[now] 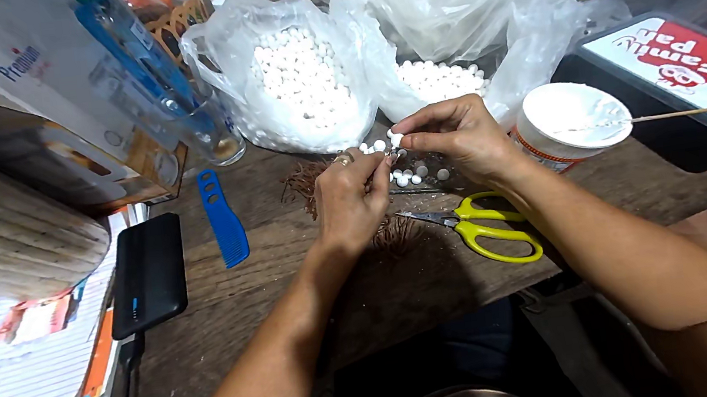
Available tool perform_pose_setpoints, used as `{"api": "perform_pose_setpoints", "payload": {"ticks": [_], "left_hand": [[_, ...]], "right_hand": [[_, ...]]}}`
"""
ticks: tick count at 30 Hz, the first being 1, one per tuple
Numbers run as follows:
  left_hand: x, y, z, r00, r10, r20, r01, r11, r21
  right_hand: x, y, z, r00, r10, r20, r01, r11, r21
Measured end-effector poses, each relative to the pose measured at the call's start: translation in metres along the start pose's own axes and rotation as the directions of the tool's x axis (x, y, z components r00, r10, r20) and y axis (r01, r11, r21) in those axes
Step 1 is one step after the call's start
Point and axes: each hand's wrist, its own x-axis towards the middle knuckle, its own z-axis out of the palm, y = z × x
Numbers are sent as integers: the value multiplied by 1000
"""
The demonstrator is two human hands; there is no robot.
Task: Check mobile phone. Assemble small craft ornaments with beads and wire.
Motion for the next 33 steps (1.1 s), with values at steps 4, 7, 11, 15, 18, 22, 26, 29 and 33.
{"api": "perform_pose_setpoints", "payload": {"ticks": [4,7,11,15,18,22,26,29,33], "left_hand": [[-1,0,1,1000,12,-7,-12,1000,19],[-1,-1,2,1000,20,-17,-20,1000,23],[-2,-2,3,1000,26,-12,-26,999,22],[-1,-3,4,999,35,-25,-34,999,29],[-1,-2,4,999,38,-29,-37,999,28],[0,0,3,1000,1,-22,-1,1000,2],[0,0,1,999,-40,-27,39,999,-35],[0,0,1,998,-51,-35,49,997,-61],[1,1,2,998,-47,-44,44,997,-63]], "right_hand": [[0,0,0,1000,-8,8,9,1000,-7],[0,0,0,1000,-10,5,10,1000,-16],[0,1,0,1000,-22,18,22,1000,-7],[1,3,0,999,-40,14,40,999,-27],[0,3,2,998,-53,16,54,996,-70],[0,1,1,999,-33,36,36,998,-61],[-1,-1,-1,999,-12,50,13,1000,-23],[0,2,-3,996,-37,80,37,999,-4],[1,5,-5,993,-69,92,69,998,-3]]}}
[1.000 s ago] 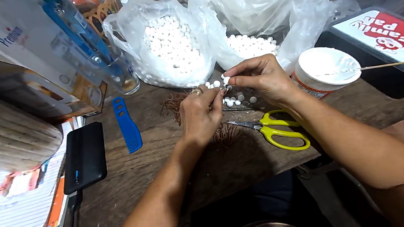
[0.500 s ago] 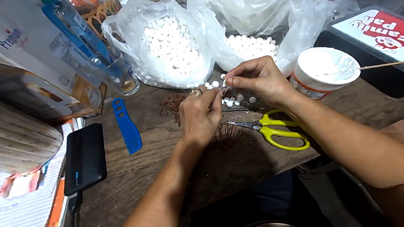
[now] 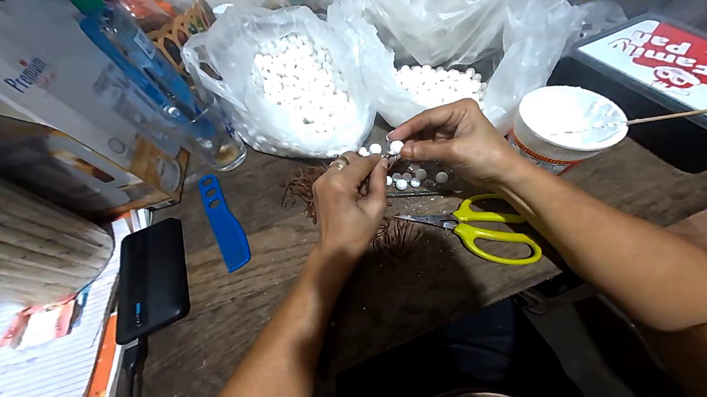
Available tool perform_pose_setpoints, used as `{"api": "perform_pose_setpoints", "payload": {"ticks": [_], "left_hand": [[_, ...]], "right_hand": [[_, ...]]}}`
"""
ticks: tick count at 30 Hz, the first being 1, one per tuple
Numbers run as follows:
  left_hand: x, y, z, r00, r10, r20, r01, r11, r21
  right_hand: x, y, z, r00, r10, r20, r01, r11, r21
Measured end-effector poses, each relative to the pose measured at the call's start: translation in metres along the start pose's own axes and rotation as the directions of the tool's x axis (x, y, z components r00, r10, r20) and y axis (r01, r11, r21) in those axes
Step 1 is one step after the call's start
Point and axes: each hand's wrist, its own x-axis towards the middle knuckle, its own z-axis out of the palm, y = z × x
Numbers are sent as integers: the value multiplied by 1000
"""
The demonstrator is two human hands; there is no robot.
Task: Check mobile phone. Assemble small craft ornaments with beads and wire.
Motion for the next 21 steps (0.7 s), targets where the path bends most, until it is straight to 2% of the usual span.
{"api": "perform_pose_setpoints", "payload": {"ticks": [7,11,14,21], "left_hand": [[-1,-2,3,998,61,3,-61,998,25],[0,-1,3,996,82,-19,-81,996,36],[0,-2,0,996,84,27,-85,995,53],[1,-2,0,994,104,42,-106,992,70]], "right_hand": [[-1,-4,4,999,3,-38,-4,1000,-10],[0,-3,1,998,-63,-9,62,996,-59],[0,-3,-1,993,-118,12,119,985,-122],[0,-3,-1,992,-127,21,129,984,-122]]}}
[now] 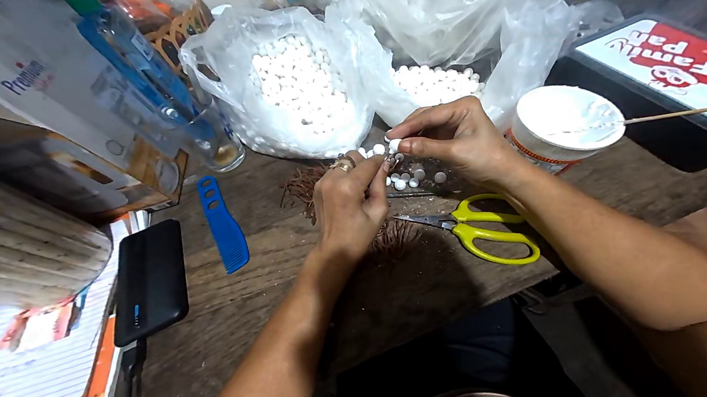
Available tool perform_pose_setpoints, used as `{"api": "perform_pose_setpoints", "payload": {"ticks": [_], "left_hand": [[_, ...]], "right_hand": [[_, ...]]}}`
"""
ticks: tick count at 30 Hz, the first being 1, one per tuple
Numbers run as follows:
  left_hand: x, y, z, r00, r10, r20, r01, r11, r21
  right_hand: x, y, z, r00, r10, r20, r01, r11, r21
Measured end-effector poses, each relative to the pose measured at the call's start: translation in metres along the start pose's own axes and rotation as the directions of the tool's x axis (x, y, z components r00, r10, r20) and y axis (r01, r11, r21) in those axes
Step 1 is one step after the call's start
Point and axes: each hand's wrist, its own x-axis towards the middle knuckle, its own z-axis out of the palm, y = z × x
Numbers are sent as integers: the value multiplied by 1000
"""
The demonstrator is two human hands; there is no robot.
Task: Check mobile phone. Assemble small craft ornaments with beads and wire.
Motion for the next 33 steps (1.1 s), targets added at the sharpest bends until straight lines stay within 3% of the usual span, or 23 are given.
{"api": "perform_pose_setpoints", "payload": {"ticks": [6,14,19,24,28,33], "left_hand": [[-1,0,1,1000,-3,2,3,1000,-6],[-1,-1,0,1000,-5,-17,5,1000,-22],[0,1,-1,999,-33,-13,32,999,-28],[4,2,-5,975,-213,-65,203,970,-135],[6,1,-10,926,-376,-13,354,884,-306],[7,2,-11,897,-442,17,404,803,-437]], "right_hand": [[0,1,0,1000,24,11,-24,999,43],[-1,2,3,997,-46,62,48,998,-33],[0,-2,5,995,82,-63,-76,993,95],[2,-3,1,957,273,-98,-226,913,340],[2,-4,1,951,297,-87,-237,879,414],[2,-3,1,953,294,-80,-234,874,426]]}}
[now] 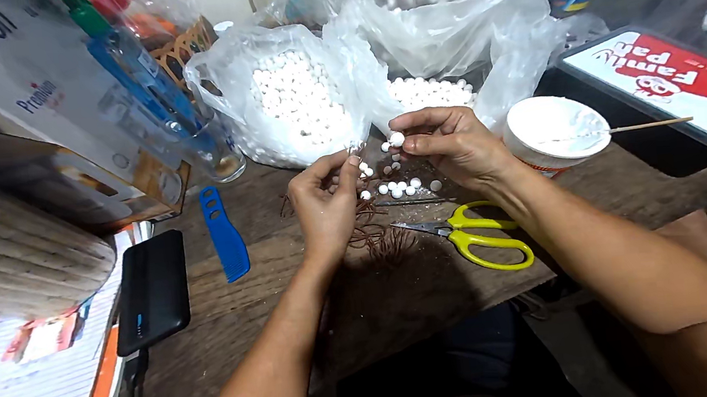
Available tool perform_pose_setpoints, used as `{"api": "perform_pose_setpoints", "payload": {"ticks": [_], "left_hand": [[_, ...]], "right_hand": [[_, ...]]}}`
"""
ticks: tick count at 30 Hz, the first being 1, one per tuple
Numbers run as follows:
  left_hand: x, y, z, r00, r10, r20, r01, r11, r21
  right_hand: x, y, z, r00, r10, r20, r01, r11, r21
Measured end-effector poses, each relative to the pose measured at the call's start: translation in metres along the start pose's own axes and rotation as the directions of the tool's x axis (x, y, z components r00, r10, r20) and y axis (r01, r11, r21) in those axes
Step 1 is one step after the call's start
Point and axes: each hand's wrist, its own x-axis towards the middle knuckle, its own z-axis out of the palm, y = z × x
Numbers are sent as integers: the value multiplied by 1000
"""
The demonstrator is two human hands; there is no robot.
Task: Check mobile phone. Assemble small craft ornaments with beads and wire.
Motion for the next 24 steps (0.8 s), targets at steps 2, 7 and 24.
{"api": "perform_pose_setpoints", "payload": {"ticks": [2,7,24], "left_hand": [[0,1,0,999,-37,-1,37,998,-57],[1,3,1,996,-85,-1,85,988,-128],[0,4,3,996,-85,0,84,987,-135]], "right_hand": [[-1,0,1,1000,-16,-5,16,999,-31],[-3,-2,7,991,-134,5,132,967,-218],[-3,7,8,937,-347,40,333,854,-399]]}}
